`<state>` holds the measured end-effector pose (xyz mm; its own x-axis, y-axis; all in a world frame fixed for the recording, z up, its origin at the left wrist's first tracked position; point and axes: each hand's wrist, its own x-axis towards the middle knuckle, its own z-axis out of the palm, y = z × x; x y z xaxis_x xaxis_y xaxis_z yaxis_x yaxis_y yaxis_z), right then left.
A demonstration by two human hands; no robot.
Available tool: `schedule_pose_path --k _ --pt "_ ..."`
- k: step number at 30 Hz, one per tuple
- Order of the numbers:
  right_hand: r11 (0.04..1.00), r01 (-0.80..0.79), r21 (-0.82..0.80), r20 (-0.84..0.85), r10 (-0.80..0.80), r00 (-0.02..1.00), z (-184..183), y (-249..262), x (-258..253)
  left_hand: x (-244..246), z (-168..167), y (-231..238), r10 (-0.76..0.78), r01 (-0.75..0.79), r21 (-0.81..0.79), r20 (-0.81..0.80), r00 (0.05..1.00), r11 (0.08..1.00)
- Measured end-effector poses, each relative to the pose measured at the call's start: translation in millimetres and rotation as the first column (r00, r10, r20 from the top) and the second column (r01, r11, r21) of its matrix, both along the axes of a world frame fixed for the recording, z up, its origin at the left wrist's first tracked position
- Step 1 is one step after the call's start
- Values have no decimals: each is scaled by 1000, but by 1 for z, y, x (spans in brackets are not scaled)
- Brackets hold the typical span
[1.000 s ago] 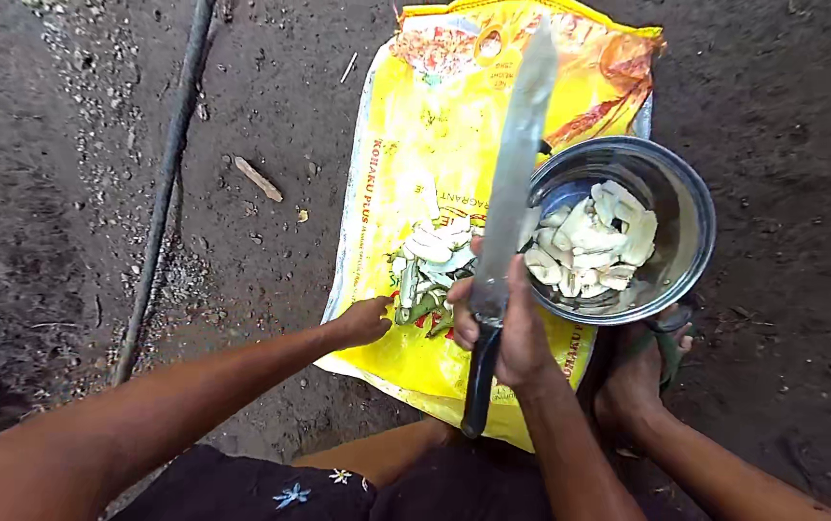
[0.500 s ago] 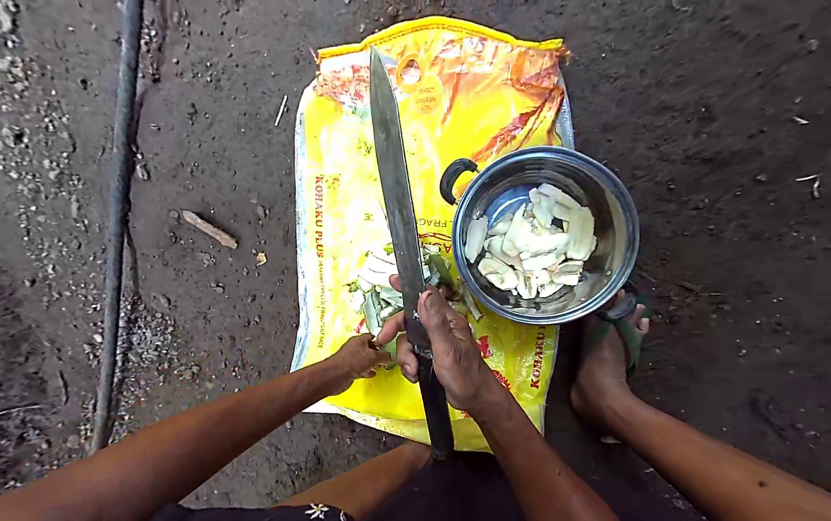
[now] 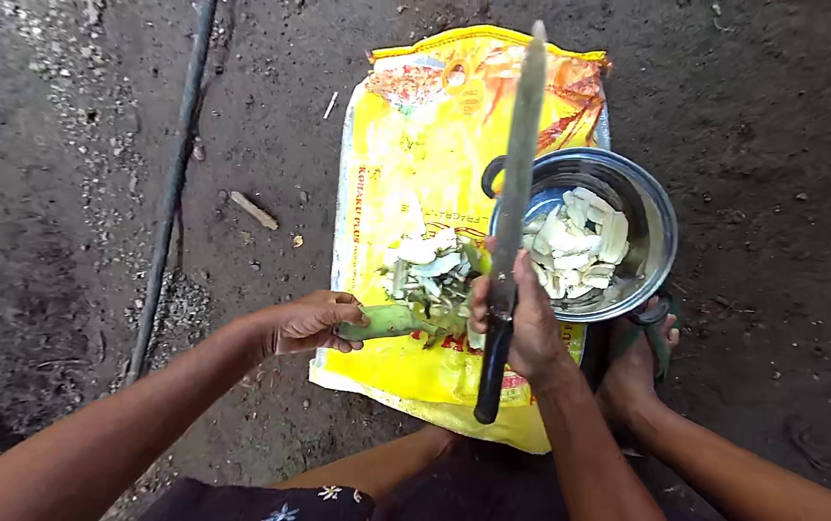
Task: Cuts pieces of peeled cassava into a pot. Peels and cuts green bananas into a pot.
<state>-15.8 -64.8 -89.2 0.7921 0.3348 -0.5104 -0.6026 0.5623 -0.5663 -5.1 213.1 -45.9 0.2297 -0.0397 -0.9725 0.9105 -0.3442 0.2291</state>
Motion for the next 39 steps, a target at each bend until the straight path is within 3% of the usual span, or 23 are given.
schedule_pose_path --k 4,7,11,15,20,22,25,29,32,39 --pt "990 -43 132 27 40 999 -4 -1 -5 -15 22 42 67 -16 -302 160 985 953" --pt "959 -223 174 153 197 968 -1 1 -13 -23 23 42 238 -141 -351 252 938 926" --pt "902 -429 -40 373 412 831 15 11 -23 -25 19 33 377 -258 -385 276 884 886" --pt "885 -299 -358 339 422 841 17 35 -35 -24 21 19 368 -207 -528 218 904 824" --pt "951 -190 -245 399 278 874 9 39 -40 -24 24 5 255 -113 -595 160 954 796" --pt "952 -176 -251 399 267 877 13 37 -39 -21 31 -2 175 -39 -514 219 960 857" --pt "945 -148 -290 408 262 874 15 36 -39 -14 48 -19 -151 241 -169 422 894 956" --pt "941 -116 -317 407 245 880 16 39 -42 -16 51 -37 -582 539 258 538 610 802" --pt "927 -93 -363 451 262 853 16 42 -44 -23 41 -40 -644 574 353 619 449 739" --pt "902 -87 -423 503 314 805 13 40 -45 -26 44 -45 -599 503 374 681 421 779"
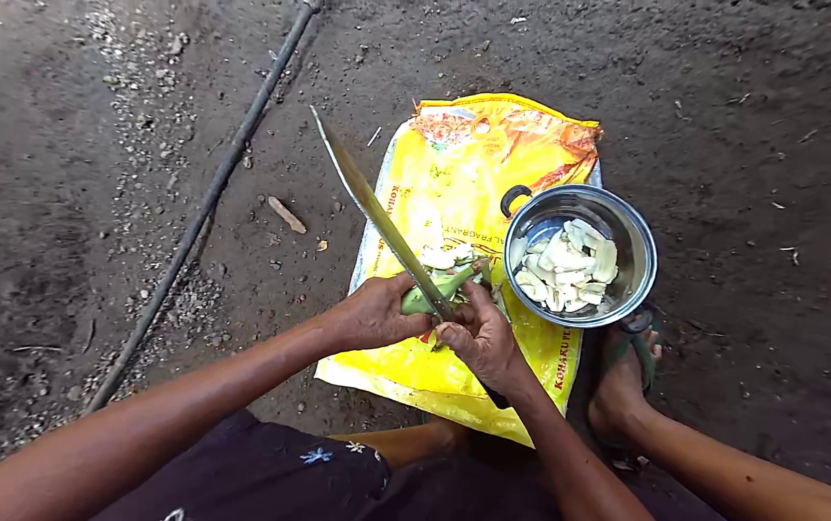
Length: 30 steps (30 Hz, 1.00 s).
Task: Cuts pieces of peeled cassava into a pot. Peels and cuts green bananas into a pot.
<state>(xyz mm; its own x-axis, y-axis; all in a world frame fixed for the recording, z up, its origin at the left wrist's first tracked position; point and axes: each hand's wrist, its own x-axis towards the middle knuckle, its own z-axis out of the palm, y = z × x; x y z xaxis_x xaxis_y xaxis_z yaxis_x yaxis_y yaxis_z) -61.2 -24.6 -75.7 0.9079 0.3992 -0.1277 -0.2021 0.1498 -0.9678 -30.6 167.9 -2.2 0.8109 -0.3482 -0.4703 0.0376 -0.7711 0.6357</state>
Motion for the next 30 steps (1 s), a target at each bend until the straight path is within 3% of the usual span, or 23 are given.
schedule_pose_path --k 9,13,16,23,30 --pt "999 -1 -42 35 2 999 -1 2 -3 -4 1 3 4 -4 11 35 999 1000" --pt "998 -45 36 21 44 999 -4 1 -3 -1 28 -10 37 -33 49 -100 994 998" --pt "997 -62 41 -4 62 998 -4 0 -2 -1 28 -11 32 -26 64 -97 995 998" --pt "998 26 49 -31 -25 999 -8 9 -9 -7 32 -17 85 -77 110 -74 994 991" --pt "997 63 38 -93 -59 994 -13 18 -12 -17 1 -5 32 -42 175 55 998 984"
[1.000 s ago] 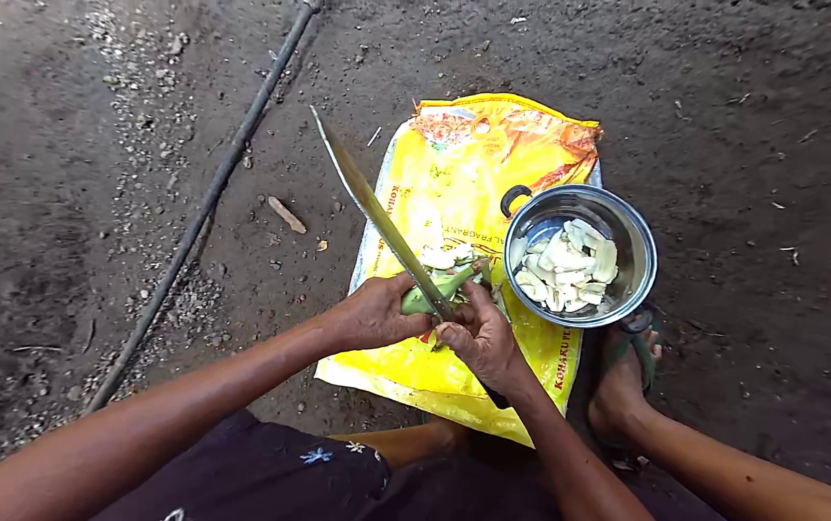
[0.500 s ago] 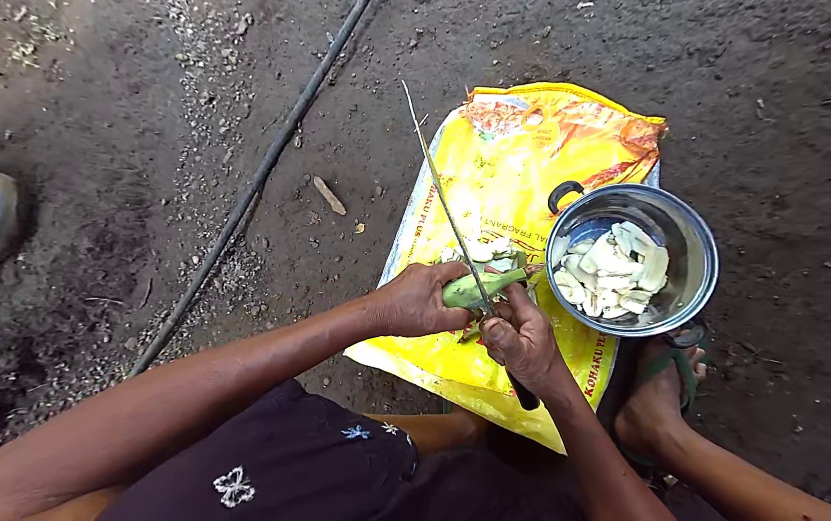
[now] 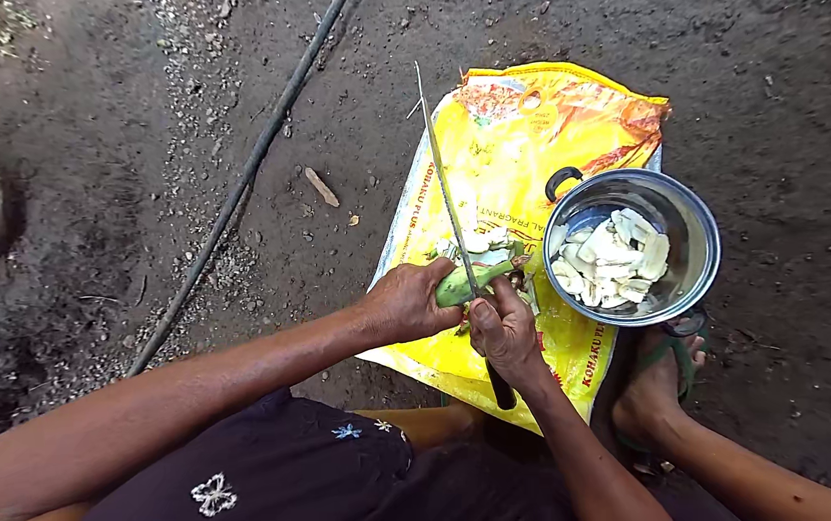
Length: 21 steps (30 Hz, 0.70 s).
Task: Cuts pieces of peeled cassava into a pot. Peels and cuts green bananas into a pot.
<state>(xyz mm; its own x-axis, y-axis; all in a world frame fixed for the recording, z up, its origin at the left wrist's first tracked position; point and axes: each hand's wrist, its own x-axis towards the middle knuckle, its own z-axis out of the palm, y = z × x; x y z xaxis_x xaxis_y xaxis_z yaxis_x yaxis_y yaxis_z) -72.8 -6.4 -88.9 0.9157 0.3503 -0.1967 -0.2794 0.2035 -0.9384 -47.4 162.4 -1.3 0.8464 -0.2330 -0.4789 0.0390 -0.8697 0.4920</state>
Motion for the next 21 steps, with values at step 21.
schedule_pose_path --k 21 --pt "875 -171 452 -267 316 910 -3 -33 24 3 -35 24 -335 390 -157 291 896 907"
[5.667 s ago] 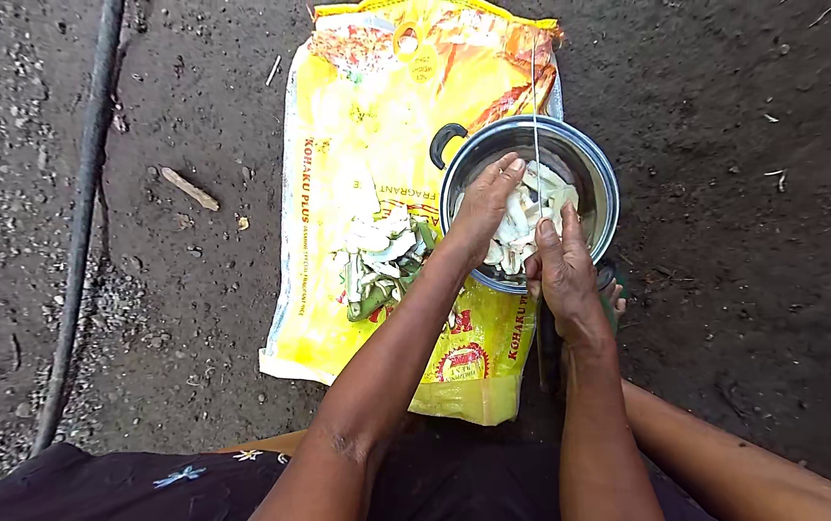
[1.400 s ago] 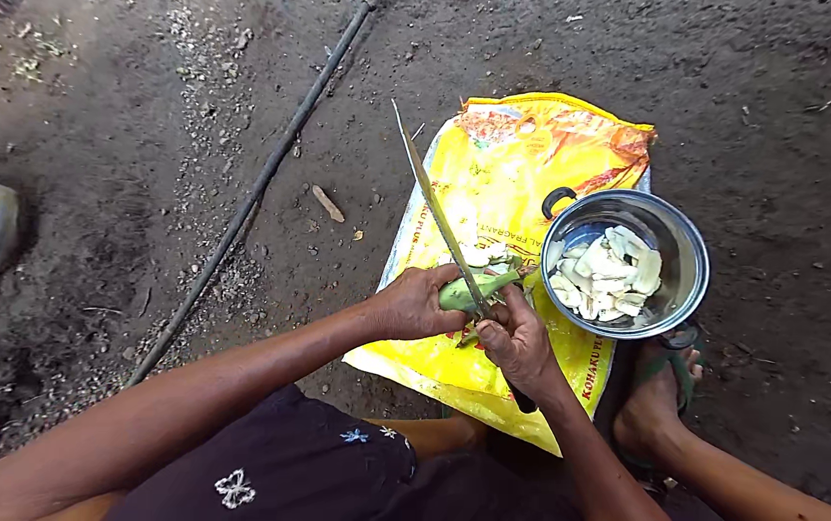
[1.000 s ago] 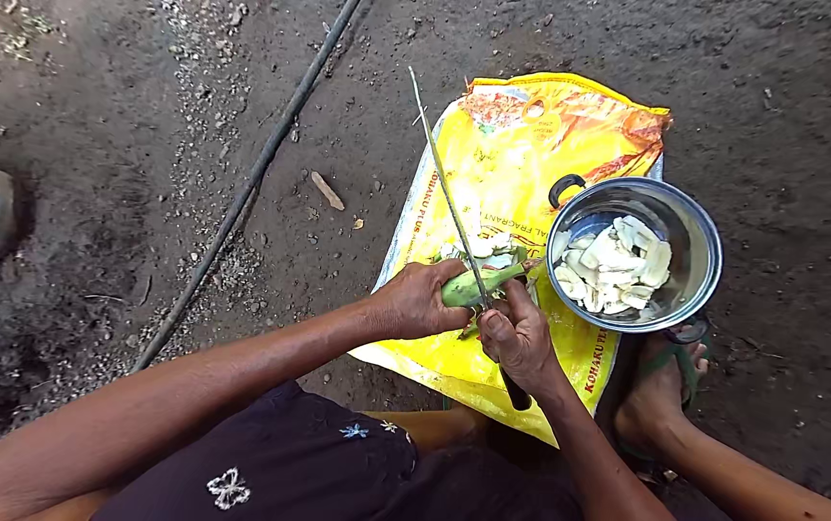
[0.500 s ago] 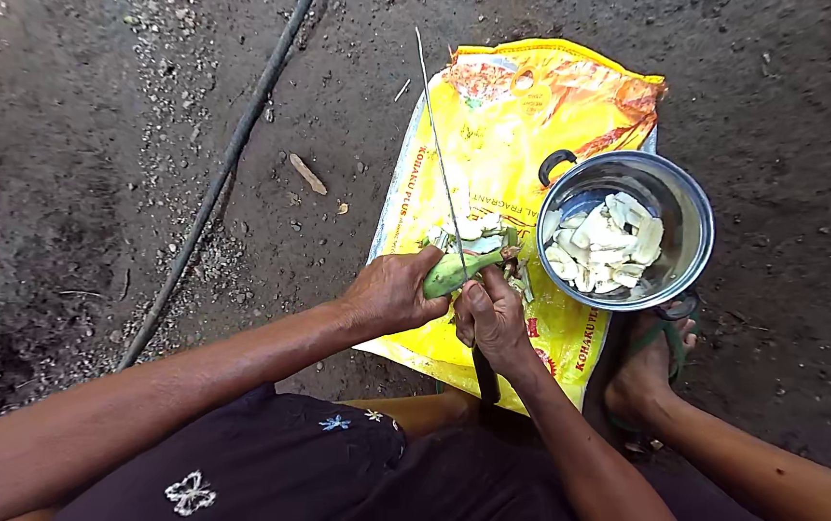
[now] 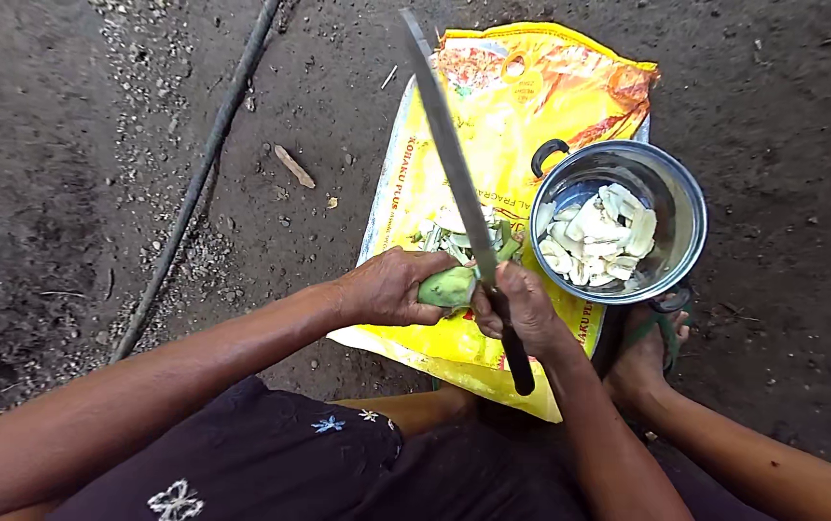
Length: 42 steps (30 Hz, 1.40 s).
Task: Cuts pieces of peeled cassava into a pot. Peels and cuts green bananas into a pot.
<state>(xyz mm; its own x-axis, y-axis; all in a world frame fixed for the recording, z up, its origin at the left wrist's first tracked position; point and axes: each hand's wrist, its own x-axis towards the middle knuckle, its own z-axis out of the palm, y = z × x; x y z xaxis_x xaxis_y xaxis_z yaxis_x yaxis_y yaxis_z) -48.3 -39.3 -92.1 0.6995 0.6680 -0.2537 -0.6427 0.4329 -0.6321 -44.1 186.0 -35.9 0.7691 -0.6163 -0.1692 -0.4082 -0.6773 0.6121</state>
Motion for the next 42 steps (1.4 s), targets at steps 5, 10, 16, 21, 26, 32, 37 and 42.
schedule_pose_path --k 5,10,16,21,26,32,37,42 --pt "988 -36 149 -174 63 983 -3 -3 1 8 5 0 -51 44 160 45 998 986" --pt "978 -57 200 -230 104 968 -2 0 0 5 4 -3 -52 40 189 60 997 981" --pt "870 -40 491 -368 249 896 -5 8 -4 5 -1 -3 -5 -2 75 97 995 997" --pt "848 17 530 -438 257 861 -1 8 -3 2 6 -8 224 -215 63 -242 944 975" --pt "979 49 195 -375 28 927 4 5 -3 10 19 -16 565 -773 43 -708 423 633" --pt "951 265 -157 -36 -274 961 19 29 -22 15 31 -24 398 -984 -100 -905 151 145" --pt "907 377 -188 169 -348 922 19 39 -26 9 26 -28 276 -986 -140 -948 159 86" --pt "896 419 -149 221 -383 897 20 40 -25 4 27 -37 218 -989 -147 -964 151 32"
